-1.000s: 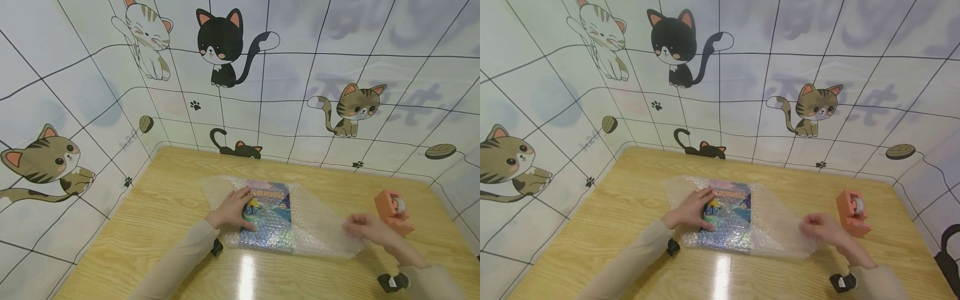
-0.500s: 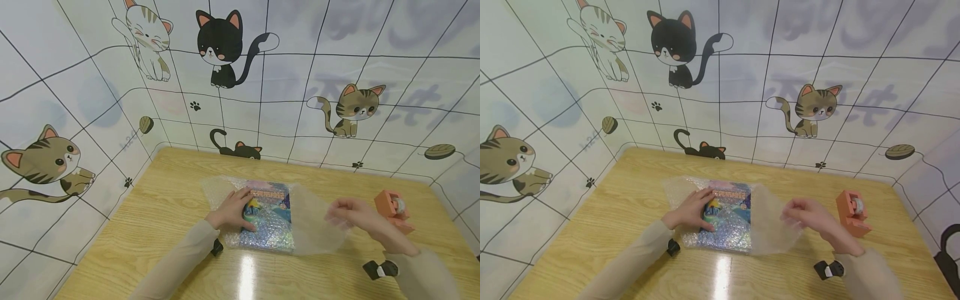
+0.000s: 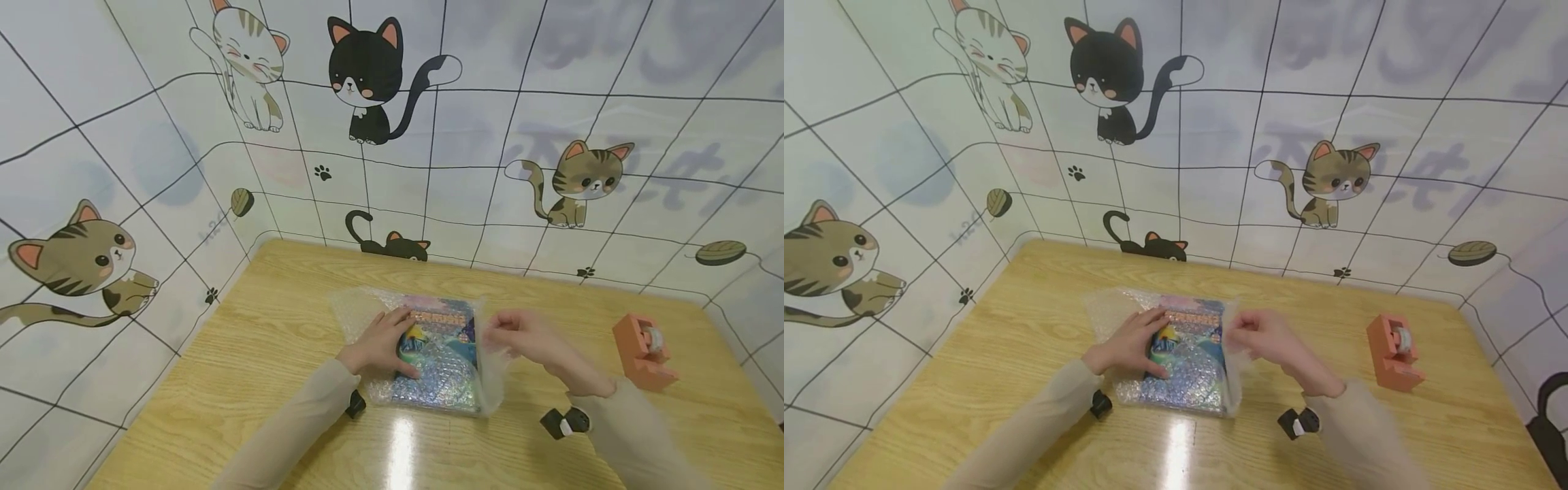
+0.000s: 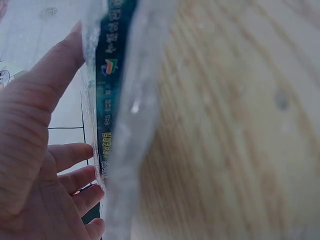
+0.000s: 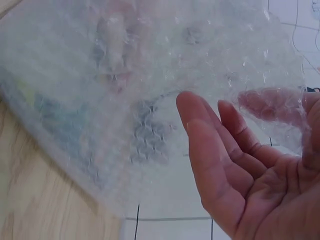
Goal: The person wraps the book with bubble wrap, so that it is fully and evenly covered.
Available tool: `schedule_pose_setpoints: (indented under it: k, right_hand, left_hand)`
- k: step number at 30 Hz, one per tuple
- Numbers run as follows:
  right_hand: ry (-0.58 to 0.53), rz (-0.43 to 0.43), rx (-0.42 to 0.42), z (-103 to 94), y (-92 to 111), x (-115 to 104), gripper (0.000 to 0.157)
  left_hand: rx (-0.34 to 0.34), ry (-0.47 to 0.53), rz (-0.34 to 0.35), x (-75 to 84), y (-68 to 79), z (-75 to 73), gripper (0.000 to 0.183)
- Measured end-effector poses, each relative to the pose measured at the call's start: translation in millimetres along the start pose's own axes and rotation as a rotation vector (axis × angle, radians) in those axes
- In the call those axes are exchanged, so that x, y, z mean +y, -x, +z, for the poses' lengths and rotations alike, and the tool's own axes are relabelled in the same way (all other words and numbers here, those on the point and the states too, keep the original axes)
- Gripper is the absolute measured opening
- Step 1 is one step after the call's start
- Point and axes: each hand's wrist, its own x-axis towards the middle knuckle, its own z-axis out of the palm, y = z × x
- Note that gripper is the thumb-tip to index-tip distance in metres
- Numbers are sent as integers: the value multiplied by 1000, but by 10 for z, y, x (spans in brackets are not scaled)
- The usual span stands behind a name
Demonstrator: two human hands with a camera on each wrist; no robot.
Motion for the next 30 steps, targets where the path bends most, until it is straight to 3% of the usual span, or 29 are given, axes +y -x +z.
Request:
schedule_pose_setpoints:
  k: [15,30]
  right_hand:
    - [-53,-20,69,603,-423,38,13]
    - [9,-120,64,806,-614,197,12]
  left_hand:
    - [8,-15,-4,-12,-13,19,105]
    - [-1,5,-26,1,-17,18,105]
